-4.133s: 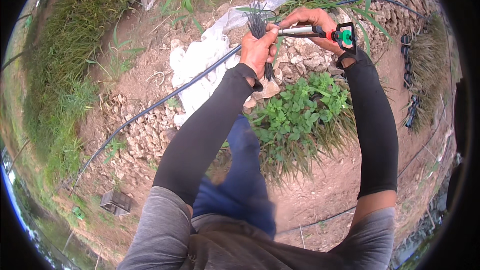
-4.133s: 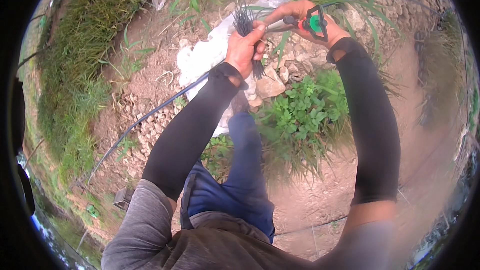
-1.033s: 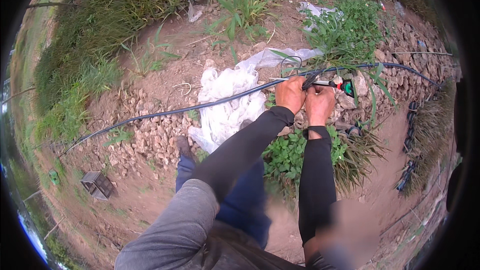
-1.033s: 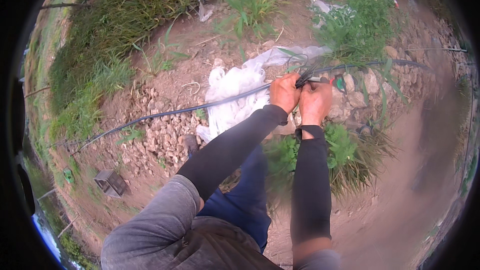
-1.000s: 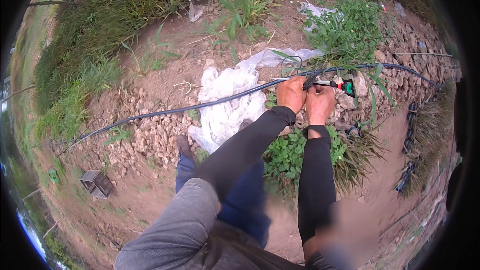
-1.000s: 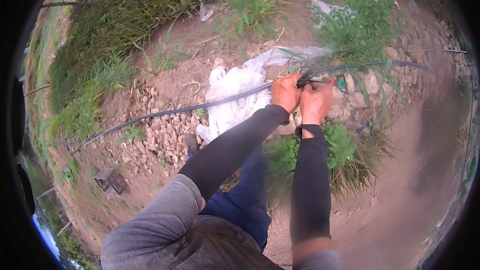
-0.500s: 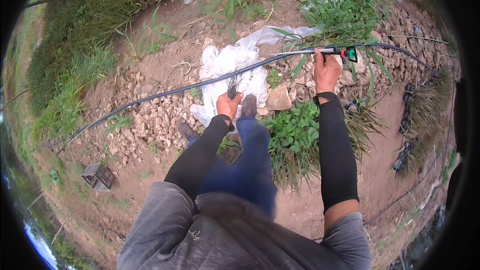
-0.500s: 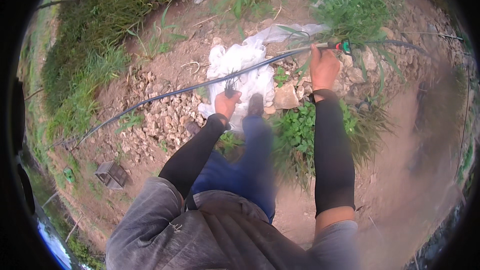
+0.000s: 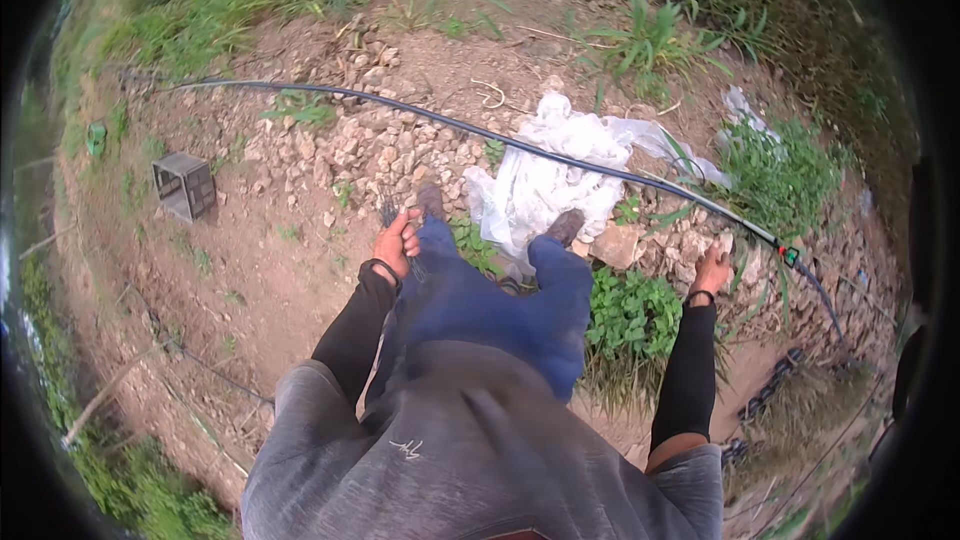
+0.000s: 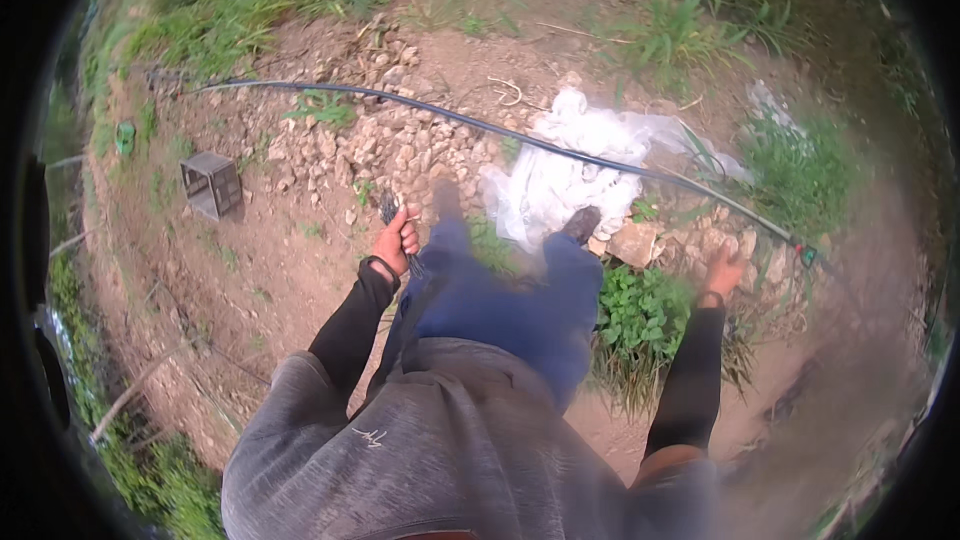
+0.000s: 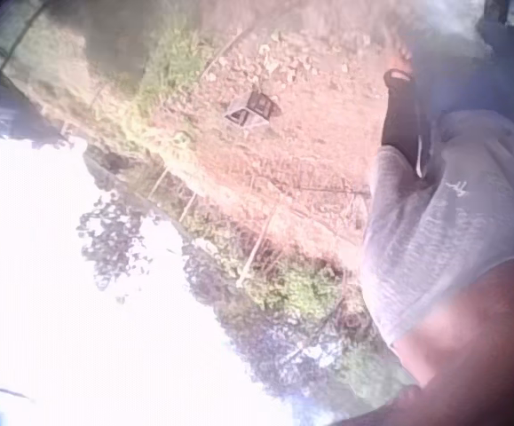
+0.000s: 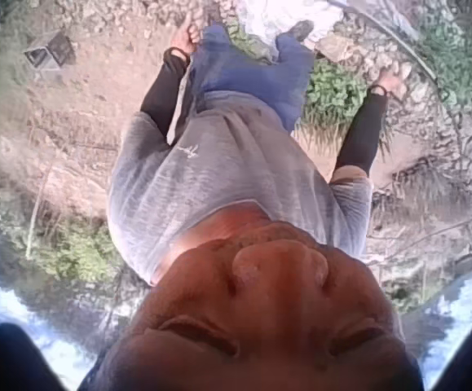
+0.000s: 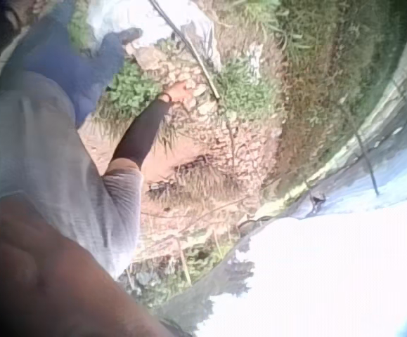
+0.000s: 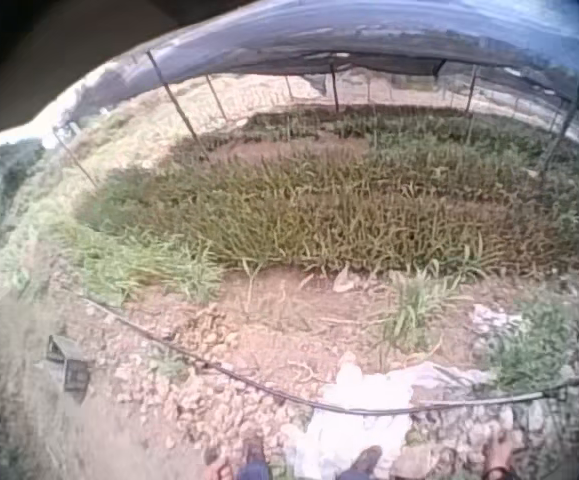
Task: The person installs drip irrigation emitters onto a black irrigation pipe laid on the ground. They repeatedly pick up small black emitters, align them with the pipe, and press them into place using a handheld green and red tool. The person walks along the pipe, repeating this process at multiple locations.
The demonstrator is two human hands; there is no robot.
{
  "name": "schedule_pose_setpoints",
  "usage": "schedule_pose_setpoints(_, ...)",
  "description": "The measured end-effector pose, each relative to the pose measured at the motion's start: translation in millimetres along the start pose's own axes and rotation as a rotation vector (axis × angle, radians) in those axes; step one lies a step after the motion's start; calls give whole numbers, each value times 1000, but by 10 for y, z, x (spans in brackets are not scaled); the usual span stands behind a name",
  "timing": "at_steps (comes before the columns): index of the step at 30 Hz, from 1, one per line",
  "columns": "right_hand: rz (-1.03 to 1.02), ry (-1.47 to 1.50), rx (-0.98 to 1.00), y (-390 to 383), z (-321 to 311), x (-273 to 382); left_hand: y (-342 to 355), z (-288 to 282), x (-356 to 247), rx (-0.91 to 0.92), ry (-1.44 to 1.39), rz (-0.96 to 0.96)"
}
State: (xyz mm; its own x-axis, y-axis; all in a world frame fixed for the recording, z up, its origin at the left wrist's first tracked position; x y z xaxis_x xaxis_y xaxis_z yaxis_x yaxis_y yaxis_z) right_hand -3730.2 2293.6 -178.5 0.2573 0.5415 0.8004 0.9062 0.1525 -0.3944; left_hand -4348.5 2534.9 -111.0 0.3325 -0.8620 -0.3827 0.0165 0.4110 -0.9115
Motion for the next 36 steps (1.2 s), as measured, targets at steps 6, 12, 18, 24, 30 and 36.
schedule_pose_setpoints(6,437,-362,768,-1726,452,-457,-996,-397,92,123,-134,-80)
schedule_pose_setpoints(12,401,-382,817,-2633,832,-518,-966,-950,-93,248,-387,-112)
schedule_pose_setpoints(18,130,-701,958,-3812,2186,424,-1261,-2689,-1048,143,-642,142)
schedule_pose_setpoints(24,-232,-824,1304,-5490,4132,1258,-1790,-4905,-984,-234,-1129,440)
schedule_pose_setpoints(30,-500,-985,1585,-7290,5234,1512,-2080,-5837,335,-529,-1626,520)
schedule_pose_setpoints(36,-655,-1375,1720,-8148,5852,1112,-2079,-5831,1077,-586,-2004,571)
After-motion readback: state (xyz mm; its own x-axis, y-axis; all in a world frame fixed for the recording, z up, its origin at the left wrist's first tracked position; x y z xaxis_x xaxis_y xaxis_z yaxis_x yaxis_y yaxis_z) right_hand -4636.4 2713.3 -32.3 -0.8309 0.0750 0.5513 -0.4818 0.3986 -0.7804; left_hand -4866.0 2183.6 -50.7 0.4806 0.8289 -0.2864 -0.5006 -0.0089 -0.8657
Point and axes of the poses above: each hand's wrist, its own y-axis towards the middle knuckle, its own z-axis out of the palm, x = y × z, the point moved 5 cm from there along y, towards the middle knuckle, and after that the axes turned 2 degrees about z, right-handed, at the moved point
